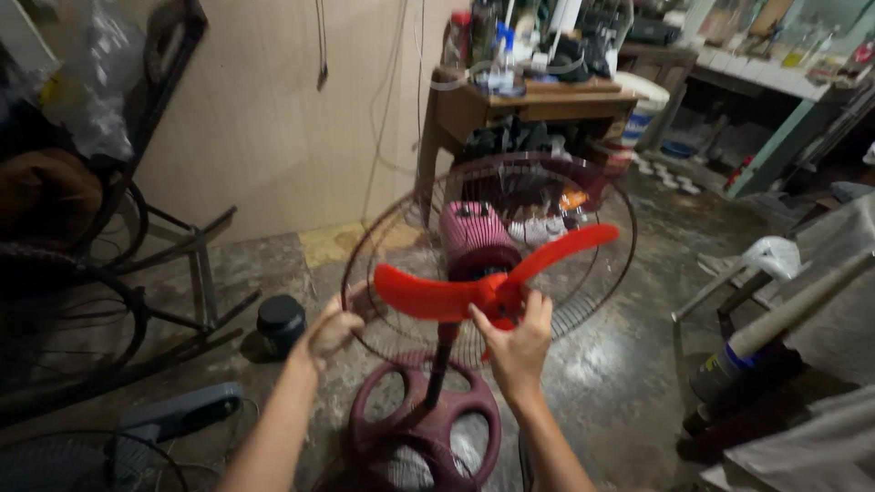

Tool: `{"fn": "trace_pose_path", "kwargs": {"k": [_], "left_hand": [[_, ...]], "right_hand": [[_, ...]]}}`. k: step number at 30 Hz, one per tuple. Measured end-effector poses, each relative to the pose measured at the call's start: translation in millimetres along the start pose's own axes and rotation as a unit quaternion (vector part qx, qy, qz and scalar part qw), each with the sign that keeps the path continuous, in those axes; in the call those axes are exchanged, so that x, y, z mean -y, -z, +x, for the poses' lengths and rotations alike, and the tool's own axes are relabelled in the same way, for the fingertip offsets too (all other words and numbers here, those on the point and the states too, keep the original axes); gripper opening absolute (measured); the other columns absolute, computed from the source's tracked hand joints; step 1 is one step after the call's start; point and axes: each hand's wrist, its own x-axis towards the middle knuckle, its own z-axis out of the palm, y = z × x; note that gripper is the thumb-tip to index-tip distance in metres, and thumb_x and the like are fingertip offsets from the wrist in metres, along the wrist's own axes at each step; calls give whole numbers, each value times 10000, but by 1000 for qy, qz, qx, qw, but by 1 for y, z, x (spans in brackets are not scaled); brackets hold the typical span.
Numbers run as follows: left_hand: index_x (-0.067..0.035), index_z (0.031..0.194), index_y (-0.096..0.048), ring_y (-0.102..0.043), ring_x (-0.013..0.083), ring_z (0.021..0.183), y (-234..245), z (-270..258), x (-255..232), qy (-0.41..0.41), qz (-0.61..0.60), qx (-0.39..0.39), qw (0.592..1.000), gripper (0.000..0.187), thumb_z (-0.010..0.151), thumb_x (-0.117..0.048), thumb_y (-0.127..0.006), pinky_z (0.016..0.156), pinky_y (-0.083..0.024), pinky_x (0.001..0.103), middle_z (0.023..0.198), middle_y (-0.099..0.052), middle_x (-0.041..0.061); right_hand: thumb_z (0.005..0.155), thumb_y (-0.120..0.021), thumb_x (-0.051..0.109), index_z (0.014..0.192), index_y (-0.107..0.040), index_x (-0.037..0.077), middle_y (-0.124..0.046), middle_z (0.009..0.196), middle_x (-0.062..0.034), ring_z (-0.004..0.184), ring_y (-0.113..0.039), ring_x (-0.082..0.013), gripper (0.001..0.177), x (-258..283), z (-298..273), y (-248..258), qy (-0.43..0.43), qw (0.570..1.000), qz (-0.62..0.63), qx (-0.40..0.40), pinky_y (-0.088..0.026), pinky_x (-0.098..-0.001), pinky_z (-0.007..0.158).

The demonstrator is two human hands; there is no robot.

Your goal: The person reassembles a standing electric fan by hand. They attach the front grille, install the red fan blades onto the motor hub, and secure the rear grille. The fan remains on the floor throughout the process.

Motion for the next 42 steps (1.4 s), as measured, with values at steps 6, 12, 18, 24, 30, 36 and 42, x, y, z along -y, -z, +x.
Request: {"fn": "trace_pose_path", "kwargs": {"k": [6, 12, 18, 24, 30, 36, 42], "left_hand": [[70, 1298, -614, -656, 262, 1032, 5, 0, 13, -8, -21, -84, 996, 510, 794, 148, -619, 891, -538, 371, 1164, -692, 164], [30, 1270, -647, -693, 222, 1053, 2, -4, 30, 10, -44, -141, 989, 505, 778, 136, -602, 868, -549, 341, 1155, -752, 92], [-128, 1344, -654, -661, 213, 1164, 22, -4, 56, 9, 17, -157, 987, 621, 757, 71, -617, 910, -535, 360, 1203, -737, 50], [-41, 1378, -606, -649, 236, 1182, 50, -2, 78, 36, 32, -165, 985, 443, 954, 27, -497, 954, -517, 372, 1333, -671, 83], [-64, 1409, -589, -622, 194, 1193, 27, -8, 61, 96, 63, -245, 963, 418, 997, -24, -532, 978, -512, 346, 1356, -649, 43], [-16, 1334, -636, -648, 243, 1145, 11, -9, 49, 79, 85, -250, 961, 409, 931, 41, -591, 974, -536, 373, 1289, -685, 105], [2, 1318, -623, -626, 214, 960, 61, 0, 84, 53, 91, -187, 977, 482, 853, 123, -584, 781, -499, 341, 1229, -689, 111]], "right_hand": [[757, -861, 318, 1213, -626, 5, -619, 1102, -137, 916, -705, -272, 601, 0, -2, 11, -73, 996, -7, 58, -574, -392, 795], [780, -830, 291, 1230, -649, 30, -619, 1160, -148, 987, -682, -281, 551, -4, -5, 32, -44, 997, -28, 51, -561, -398, 812], [835, -812, 267, 1255, -635, 43, -595, 1207, -149, 1078, -653, -276, 507, -18, -19, 45, 1, 1000, 26, 17, -614, -355, 833], [891, -806, 221, 1352, -619, 40, -613, 1257, -130, 1106, -633, -275, 529, -35, -45, 51, 11, 999, 21, 42, -533, -369, 935], [894, -746, 254, 1446, -524, 77, -550, 1335, -113, 1090, -636, -239, 620, -24, -43, 49, -56, 981, 150, 112, -538, -353, 826], [775, -783, 254, 1323, -569, 96, -517, 1239, -120, 1015, -651, -244, 609, -10, -27, 39, -112, 987, 113, 28, -621, -382, 722], [746, -884, 215, 1231, -606, 36, -576, 1164, -180, 1066, -584, -379, 587, -1, -5, 23, 59, 997, -42, 9, -501, -448, 894]]}}
